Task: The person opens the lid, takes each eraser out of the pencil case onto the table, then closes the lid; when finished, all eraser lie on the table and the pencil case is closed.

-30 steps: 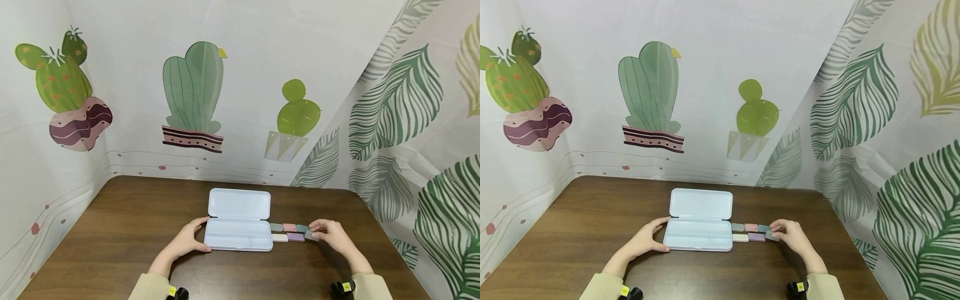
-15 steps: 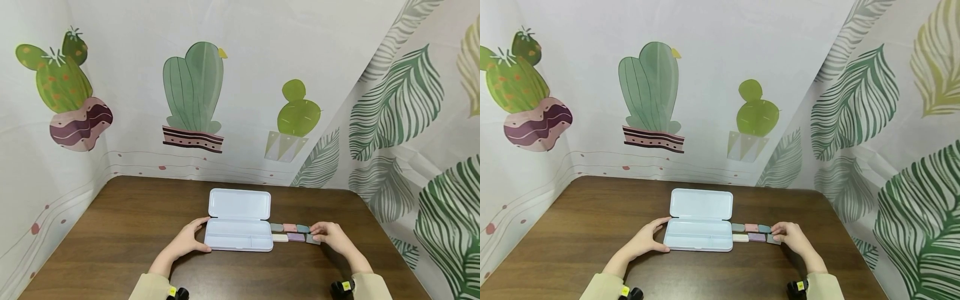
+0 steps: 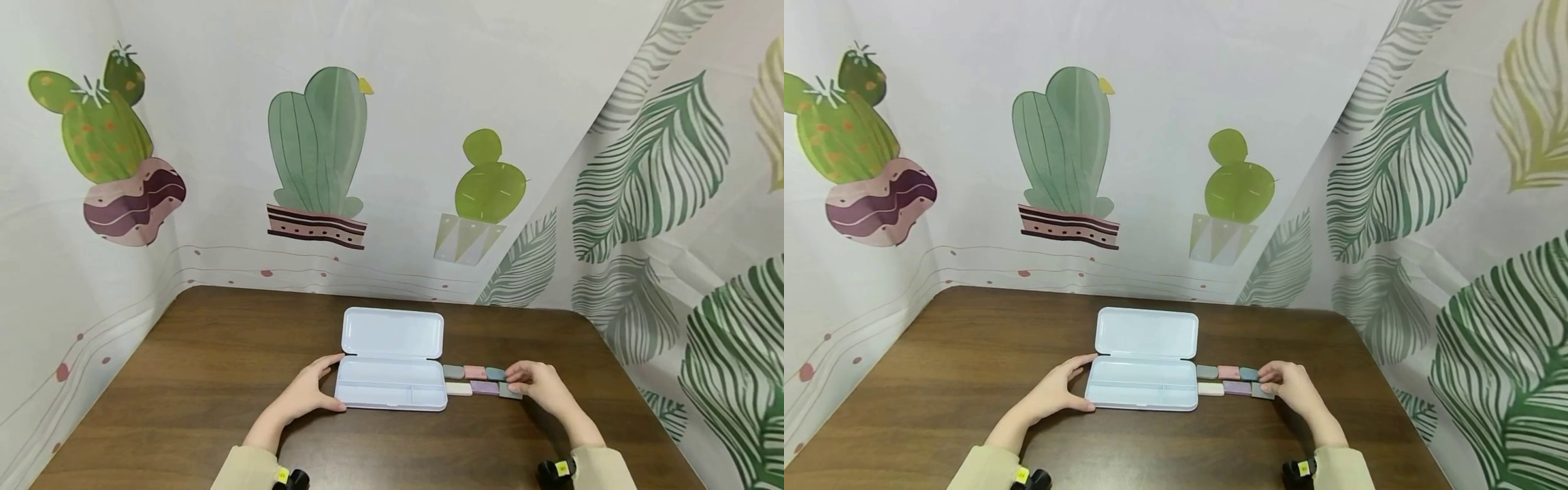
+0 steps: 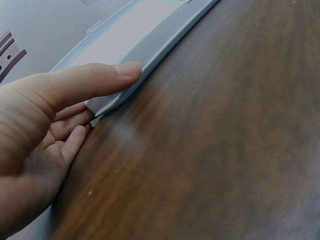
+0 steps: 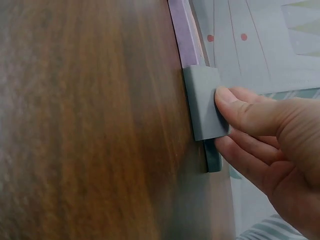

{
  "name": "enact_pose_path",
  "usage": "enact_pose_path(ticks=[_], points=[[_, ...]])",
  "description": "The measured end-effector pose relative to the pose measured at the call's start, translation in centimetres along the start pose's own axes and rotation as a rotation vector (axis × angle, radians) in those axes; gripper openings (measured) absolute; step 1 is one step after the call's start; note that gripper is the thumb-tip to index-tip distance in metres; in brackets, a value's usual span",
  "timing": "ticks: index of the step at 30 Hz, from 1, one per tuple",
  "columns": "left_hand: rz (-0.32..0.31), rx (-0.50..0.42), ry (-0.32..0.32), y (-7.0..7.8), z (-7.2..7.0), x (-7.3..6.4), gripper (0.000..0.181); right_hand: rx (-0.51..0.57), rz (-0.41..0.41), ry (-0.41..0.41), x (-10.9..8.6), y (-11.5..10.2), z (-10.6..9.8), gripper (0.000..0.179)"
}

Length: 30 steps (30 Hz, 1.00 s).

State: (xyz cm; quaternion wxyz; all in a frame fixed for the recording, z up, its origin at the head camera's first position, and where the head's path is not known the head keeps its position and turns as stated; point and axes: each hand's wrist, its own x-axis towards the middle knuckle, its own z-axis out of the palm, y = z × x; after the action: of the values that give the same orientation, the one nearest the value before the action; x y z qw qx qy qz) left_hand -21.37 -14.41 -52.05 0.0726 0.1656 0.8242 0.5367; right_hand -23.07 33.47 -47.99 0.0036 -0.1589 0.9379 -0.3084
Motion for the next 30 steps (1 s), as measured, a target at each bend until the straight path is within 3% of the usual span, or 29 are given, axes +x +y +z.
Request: enact_pose_path(ticks=[6,24,30], points=[[0.024,0.004,-0.006,-0.05,-0.08,0.03,0.097,0.002,0.04,0.048,0.0,-0.24,0.0,0.017],[0.021,0.041,0.011,0.21,0.1,-0.11,0.098,-0.022,0.063,0.046,0.08,-0.39,0.46,0.013],[0.026,0.01,0.008,0.35,0.01,-0.12,0.097,-0.025,0.074,0.049,0.07,-0.39,0.55,0.014]])
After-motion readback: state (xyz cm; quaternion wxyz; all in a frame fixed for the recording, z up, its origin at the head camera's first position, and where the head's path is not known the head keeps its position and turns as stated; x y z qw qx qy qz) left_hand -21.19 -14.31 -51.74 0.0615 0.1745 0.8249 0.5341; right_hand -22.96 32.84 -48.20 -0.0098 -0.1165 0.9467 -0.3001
